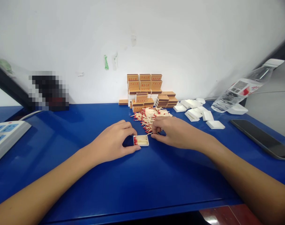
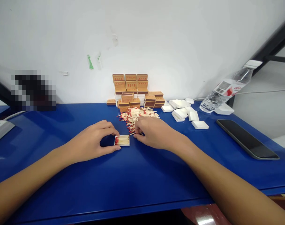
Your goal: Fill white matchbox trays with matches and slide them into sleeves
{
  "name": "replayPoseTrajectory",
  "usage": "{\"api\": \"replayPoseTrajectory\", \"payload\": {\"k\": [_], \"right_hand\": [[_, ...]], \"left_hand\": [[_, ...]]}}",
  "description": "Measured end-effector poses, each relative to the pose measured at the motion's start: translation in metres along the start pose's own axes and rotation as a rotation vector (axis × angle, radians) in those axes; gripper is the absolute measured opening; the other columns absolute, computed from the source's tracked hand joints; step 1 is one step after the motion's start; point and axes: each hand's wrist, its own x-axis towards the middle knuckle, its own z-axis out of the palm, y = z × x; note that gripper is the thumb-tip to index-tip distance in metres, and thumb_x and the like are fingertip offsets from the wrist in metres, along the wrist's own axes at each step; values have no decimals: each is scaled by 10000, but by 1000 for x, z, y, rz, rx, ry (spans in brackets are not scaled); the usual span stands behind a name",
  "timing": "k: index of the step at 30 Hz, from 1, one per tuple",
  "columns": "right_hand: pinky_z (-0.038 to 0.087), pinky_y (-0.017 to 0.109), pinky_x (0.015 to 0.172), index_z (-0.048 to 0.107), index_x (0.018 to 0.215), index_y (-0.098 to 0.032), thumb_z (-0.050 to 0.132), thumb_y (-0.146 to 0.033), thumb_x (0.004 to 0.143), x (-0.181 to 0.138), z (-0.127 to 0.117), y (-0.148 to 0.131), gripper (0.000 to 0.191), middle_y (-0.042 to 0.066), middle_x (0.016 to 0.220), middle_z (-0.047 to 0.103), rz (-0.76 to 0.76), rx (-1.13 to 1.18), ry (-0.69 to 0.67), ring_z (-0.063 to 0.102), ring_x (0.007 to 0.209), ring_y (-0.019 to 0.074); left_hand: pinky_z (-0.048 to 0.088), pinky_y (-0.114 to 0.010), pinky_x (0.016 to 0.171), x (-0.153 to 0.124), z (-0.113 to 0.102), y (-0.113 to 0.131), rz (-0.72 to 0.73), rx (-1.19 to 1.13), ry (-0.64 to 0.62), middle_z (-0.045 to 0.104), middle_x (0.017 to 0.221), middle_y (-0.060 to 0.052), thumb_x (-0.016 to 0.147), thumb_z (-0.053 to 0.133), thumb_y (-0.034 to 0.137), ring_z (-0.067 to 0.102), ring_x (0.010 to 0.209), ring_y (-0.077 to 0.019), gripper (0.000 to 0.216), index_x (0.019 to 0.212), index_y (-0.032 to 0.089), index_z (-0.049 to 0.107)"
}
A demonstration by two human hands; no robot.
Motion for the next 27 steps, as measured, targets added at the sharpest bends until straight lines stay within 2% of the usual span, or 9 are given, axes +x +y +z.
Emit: {"api": "replayPoseTrajectory", "payload": {"k": [5,10,20,27], "right_hand": [[403,316,699,645,875,-187,573,-221,994,0,0,-1,143,62,904,676,-43,25,-20,597,784,186],[419,309,733,623,899,-192,566,-241,1017,1,-2,-7,140,54,939,664,-143,129,92,587,829,179],[423,308,720,655,963,-188,519,-237,1051,-2,9,-22,169,59,976,643,-201,144,-4,594,806,169],[398,301,700,691,977,-178,543,-199,1021,-4,5,-27,156,48,937,602,-245,143,16,550,766,155]], "left_hand": [[522,-420,915,1,0,1,3,7,-1,688,1053,-77,942,709,458,615,1032,-270,310,1114,199,718],[523,-418,922,-1,2,0,4,-2,5,685,1053,-76,951,705,445,617,1029,-262,302,1109,188,717],[521,-409,920,0,2,0,36,4,17,685,1028,-72,969,685,461,628,997,-251,289,1047,183,693],[526,-411,887,0,2,0,31,10,17,677,1005,-81,966,689,468,619,992,-261,317,1039,160,699]]}}
